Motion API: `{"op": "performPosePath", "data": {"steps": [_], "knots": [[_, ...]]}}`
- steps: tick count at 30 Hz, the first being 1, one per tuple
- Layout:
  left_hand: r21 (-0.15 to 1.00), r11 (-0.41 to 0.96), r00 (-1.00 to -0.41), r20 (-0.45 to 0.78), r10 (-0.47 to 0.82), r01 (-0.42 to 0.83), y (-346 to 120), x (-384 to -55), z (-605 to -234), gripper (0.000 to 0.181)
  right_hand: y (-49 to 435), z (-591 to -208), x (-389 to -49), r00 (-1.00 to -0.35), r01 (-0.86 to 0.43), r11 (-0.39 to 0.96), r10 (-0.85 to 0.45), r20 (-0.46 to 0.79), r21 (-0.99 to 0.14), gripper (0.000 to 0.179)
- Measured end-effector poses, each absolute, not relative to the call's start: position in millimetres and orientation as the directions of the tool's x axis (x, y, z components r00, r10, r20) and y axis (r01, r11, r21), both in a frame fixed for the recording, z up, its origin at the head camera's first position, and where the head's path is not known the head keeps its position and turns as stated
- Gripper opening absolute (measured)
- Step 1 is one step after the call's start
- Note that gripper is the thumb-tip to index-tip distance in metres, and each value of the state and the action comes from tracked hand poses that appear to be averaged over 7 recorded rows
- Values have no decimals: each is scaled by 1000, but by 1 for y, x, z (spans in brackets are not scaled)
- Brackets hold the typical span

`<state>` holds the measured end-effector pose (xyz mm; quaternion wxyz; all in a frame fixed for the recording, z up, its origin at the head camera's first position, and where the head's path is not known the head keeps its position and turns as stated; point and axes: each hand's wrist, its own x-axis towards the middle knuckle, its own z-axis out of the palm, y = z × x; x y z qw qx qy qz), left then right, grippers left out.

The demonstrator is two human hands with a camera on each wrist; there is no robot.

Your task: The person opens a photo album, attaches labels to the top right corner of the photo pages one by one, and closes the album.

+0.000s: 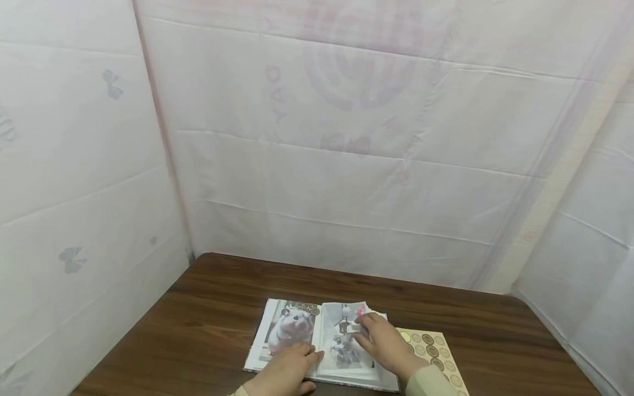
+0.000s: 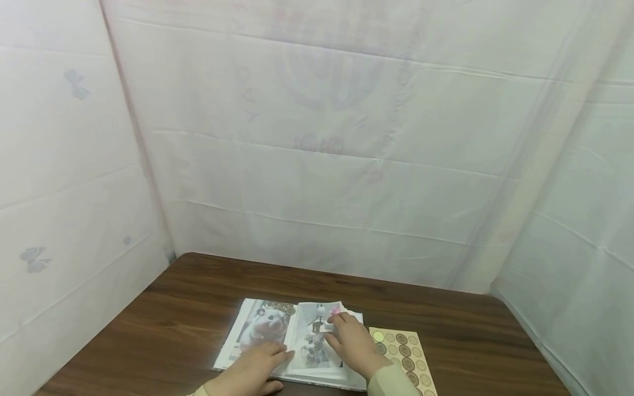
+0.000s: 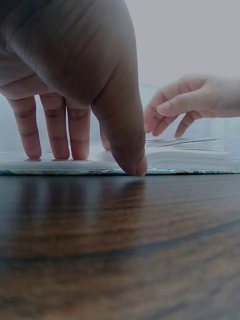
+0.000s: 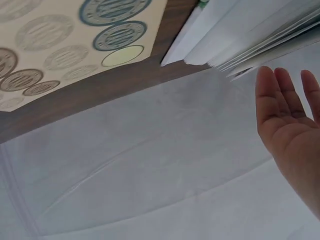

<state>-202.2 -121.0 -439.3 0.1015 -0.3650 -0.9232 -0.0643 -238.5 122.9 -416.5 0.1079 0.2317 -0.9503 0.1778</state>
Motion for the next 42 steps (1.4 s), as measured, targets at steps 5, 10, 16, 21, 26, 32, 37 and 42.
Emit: {"op": "performPosePath", "data": {"steps": [5, 10, 16, 21, 26, 32, 37, 42], "knots": [[48, 727, -716, 232, 659, 685, -121, -203, -440, 50, 135, -420, -232, -845, -516, 832, -455, 279, -205, 44], [57, 725, -716, 226, 660, 686, -122, -203, -440, 50, 146, -427, -226, -832, -535, 823, -475, 285, -189, 54], [62, 727, -722, 199, 663, 684, -123, -204, -438, 50, 153, -438, -221, -848, -525, 807, -468, 248, -270, 60], [84, 720, -722, 179, 669, 688, -124, -204, -438, 52, 154, -448, -216, -849, -516, 822, -455, 267, -241, 56], [84, 712, -713, 189, 676, 697, -124, -205, -440, 53, 154, -456, -214, -850, -498, 844, -430, 303, -199, 56], [62, 722, -720, 172, 673, 689, -120, -205, -442, 53, 156, -458, -214, -847, -499, 847, -432, 310, -185, 56], [84, 758, -763, 105, 638, 646, -115, -203, -435, 54, 155, -458, -216, -846, -501, 842, -429, 316, -198, 55], [37, 784, -778, 159, 608, 620, -106, -203, -425, 49, 152, -457, -217, -853, -493, 841, -417, 314, -221, 55]]}}
